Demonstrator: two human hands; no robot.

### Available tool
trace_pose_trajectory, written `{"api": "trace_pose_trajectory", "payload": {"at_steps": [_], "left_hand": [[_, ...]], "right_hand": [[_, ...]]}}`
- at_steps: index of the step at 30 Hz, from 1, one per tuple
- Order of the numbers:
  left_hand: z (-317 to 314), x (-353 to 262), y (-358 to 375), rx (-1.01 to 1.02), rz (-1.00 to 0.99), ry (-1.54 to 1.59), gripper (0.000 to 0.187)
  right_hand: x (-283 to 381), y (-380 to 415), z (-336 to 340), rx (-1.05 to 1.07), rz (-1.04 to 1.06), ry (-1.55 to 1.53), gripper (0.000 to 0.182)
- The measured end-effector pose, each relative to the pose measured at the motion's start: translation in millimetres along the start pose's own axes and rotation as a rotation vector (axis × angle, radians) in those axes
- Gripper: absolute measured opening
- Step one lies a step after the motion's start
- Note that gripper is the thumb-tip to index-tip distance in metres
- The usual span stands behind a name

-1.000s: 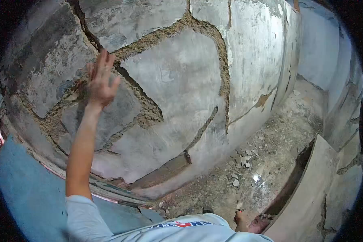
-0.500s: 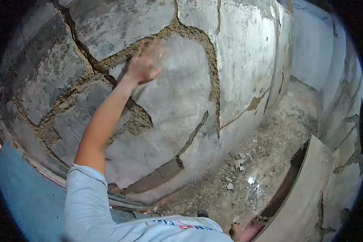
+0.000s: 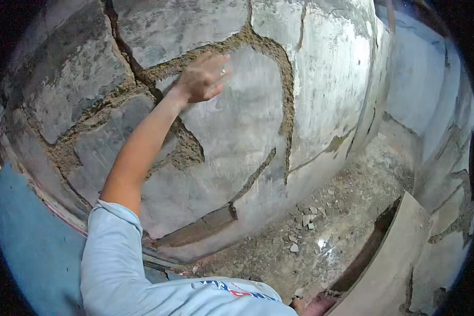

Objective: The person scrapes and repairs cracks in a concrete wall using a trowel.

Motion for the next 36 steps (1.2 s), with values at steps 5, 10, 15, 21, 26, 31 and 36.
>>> {"api": "trace_pose_trajectory", "payload": {"at_steps": [5,10,15,21,26,31,36], "left_hand": [[8,10,40,-0.047,0.054,0.049,0.065],[19,18,60,-0.085,0.205,-0.161,0.059],[24,27,58,-0.050,0.231,-0.148,0.071],[14,31,53,0.001,0.188,-0.215,0.070],[25,37,46,-0.038,0.006,-0.163,0.070],[17,30,45,-0.118,0.109,-0.134,0.065],[21,6,52,-0.104,0.063,-0.018,0.056]], "right_hand": [[1,-6,4,-0.005,0.017,0.035,0.057],[-17,-17,-9,0.024,0.021,0.055,0.055],[-7,3,-40,0.233,0.071,-0.021,0.053],[-9,11,-55,0.348,0.098,-0.073,0.050],[-15,9,-46,0.293,0.106,-0.046,0.048],[-9,24,-61,0.374,0.119,-0.078,0.047],[-23,21,-58,0.374,0.147,-0.048,0.045]]}}
Point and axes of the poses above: each hand's wrist, its own y-axis away from the middle knuckle, its own z-axis out of the back of the hand, x = y × z, the point moved 7 cm from there along -y, towards the middle knuckle, and after that the axes turned 11 degrees about -y, right-handed, at the moved point
